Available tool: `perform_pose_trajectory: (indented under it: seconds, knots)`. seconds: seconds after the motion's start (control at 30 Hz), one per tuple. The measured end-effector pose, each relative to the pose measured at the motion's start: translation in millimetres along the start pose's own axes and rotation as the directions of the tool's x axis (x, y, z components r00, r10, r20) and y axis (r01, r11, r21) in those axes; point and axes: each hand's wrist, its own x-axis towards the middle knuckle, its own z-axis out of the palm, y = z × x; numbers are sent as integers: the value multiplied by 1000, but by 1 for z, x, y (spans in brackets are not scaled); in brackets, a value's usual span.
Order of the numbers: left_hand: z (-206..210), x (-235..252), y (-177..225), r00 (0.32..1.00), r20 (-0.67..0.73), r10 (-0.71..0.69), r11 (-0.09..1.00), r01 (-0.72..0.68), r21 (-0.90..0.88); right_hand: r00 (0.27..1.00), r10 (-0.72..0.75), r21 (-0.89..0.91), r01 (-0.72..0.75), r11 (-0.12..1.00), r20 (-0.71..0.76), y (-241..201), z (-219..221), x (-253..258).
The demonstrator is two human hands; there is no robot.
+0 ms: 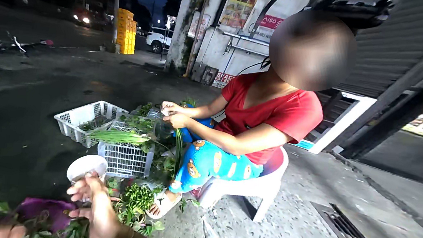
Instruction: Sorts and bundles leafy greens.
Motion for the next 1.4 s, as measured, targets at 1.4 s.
perform_pose_trajectory:
  seconds: [1.4]
  knots:
    - [-24, -43, 46, 835, 414, -363, 927, 366, 75, 701, -615, 10, 657, 754, 361, 20, -12, 22]
